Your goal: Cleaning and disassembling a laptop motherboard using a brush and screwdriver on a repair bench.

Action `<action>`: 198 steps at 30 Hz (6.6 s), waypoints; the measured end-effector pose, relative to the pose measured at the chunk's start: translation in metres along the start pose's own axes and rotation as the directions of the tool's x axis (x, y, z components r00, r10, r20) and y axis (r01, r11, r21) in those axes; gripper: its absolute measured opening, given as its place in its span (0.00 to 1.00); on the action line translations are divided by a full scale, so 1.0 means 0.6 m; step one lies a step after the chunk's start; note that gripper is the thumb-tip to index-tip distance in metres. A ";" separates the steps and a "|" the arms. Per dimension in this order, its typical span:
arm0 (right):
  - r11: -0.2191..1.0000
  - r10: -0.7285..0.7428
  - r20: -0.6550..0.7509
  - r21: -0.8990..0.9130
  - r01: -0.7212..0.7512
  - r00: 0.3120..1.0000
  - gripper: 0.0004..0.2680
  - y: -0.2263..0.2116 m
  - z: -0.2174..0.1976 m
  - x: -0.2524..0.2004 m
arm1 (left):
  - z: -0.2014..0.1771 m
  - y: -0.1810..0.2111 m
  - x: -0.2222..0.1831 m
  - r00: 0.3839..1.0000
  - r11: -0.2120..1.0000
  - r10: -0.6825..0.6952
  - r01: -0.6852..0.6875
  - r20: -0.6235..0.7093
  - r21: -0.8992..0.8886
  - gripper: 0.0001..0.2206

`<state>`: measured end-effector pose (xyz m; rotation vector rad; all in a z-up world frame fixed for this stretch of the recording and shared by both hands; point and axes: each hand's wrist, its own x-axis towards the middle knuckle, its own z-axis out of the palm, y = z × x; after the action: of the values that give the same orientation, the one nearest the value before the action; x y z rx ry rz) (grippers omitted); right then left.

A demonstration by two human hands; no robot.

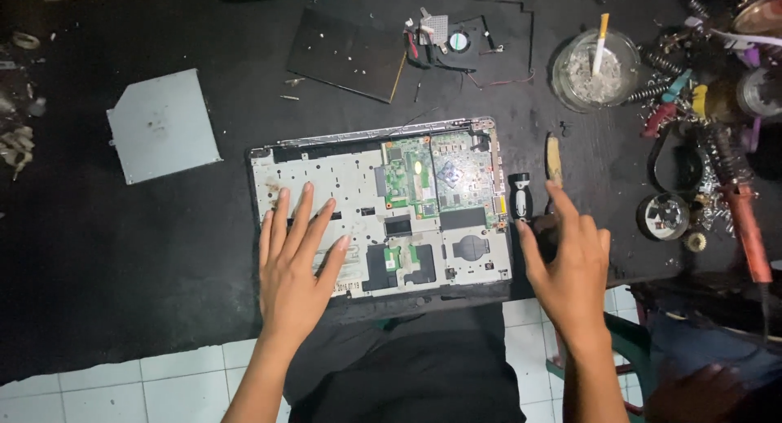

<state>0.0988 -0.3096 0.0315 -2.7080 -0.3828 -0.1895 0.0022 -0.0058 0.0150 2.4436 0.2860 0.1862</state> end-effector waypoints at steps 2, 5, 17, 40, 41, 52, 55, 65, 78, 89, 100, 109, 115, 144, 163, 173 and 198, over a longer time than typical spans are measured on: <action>1.000 0.009 0.008 -0.027 -0.009 1.000 0.22 0.001 0.005 -0.003 | 0.002 -0.003 -0.001 1.000 1.000 0.002 -0.002 -0.001 0.007 0.21; 0.999 -0.026 -0.055 -0.033 0.024 0.998 0.18 0.004 0.010 -0.004 | -0.002 -0.002 -0.001 1.000 1.000 0.011 -0.011 -0.006 0.013 0.21; 0.903 -0.352 -0.158 0.201 0.379 0.922 0.07 -0.087 0.021 0.185 | -0.001 -0.012 -0.007 0.999 0.999 0.045 -0.045 -0.014 0.027 0.20; 0.993 -0.073 0.254 -0.075 0.094 0.965 0.12 -0.077 0.217 0.479 | 0.010 -0.030 -0.012 0.991 0.990 0.118 -0.113 -0.065 0.083 0.22; 0.997 -0.074 0.262 -0.015 0.081 0.962 0.13 -0.074 0.214 0.479 | 0.011 -0.031 -0.011 0.992 0.991 0.113 -0.107 -0.065 0.081 0.22; 0.734 -0.159 -0.283 0.606 0.305 0.946 0.06 -0.084 0.065 0.246 | -0.008 -0.018 -0.015 0.991 0.981 0.055 -0.076 -0.121 -0.179 0.18; 0.648 -0.073 -0.107 0.751 0.128 0.992 0.07 -0.103 0.024 0.098 | -0.025 -0.006 -0.018 0.984 0.939 -0.022 -0.041 -0.179 -0.342 0.12; 0.669 -0.006 0.300 0.711 -0.219 0.954 0.19 -0.136 -0.035 -0.081 | 0.027 0.134 -0.079 0.866 -0.144 0.072 0.500 0.494 -0.854 0.27; 0.945 0.113 0.055 -0.315 -0.090 0.992 0.20 0.086 0.015 0.051 | 0.046 0.092 -0.039 0.885 -0.170 -0.091 0.439 0.458 -0.882 0.14; 0.403 0.400 0.078 0.880 -0.251 0.913 0.08 0.015 0.017 0.080 | -0.017 0.076 0.121 0.957 0.243 0.091 0.246 0.275 -0.938 0.24; 0.470 0.001 -0.075 0.880 0.065 0.997 0.07 -0.162 0.173 0.182 | 0.019 0.042 0.179 0.956 0.437 -0.114 0.294 0.271 -0.850 0.27; 0.716 -0.262 -0.363 0.548 0.432 0.894 0.05 -0.158 0.221 0.174 | 0.004 0.043 0.177 0.932 0.509 -0.165 0.360 0.322 -0.782 0.31; 0.724 -0.306 -0.355 0.515 0.458 0.883 0.04 -0.159 0.220 0.167 | 0.051 -0.012 0.190 0.944 0.506 -0.091 0.317 0.316 -0.802 0.36; 0.635 -0.394 -0.338 0.573 0.519 0.855 0.05 -0.168 0.214 0.162 | 0.041 0.001 0.177 0.945 0.547 -0.036 0.291 0.325 -0.785 0.41; 0.660 -0.243 -0.367 0.616 0.430 0.898 0.04 -0.141 0.213 0.161 | 0.048 0.004 0.177 0.978 0.518 -0.007 0.182 0.209 -0.836 0.17; 0.610 -0.285 -0.361 0.647 0.458 0.888 0.04 -0.135 0.226 0.153 | 0.052 -0.006 0.186 0.994 0.588 -0.095 0.104 0.059 -0.802 0.20; 0.582 -0.274 -0.390 0.661 0.474 0.879 0.04 -0.154 0.231 0.147 | 0.001 0.054 0.155 0.965 0.652 -0.008 0.204 0.263 -0.731 0.38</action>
<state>0.1664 -0.1514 -0.0447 -1.7244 -0.7719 -0.3901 0.0972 -0.0071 0.0407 1.5748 0.1888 -0.0474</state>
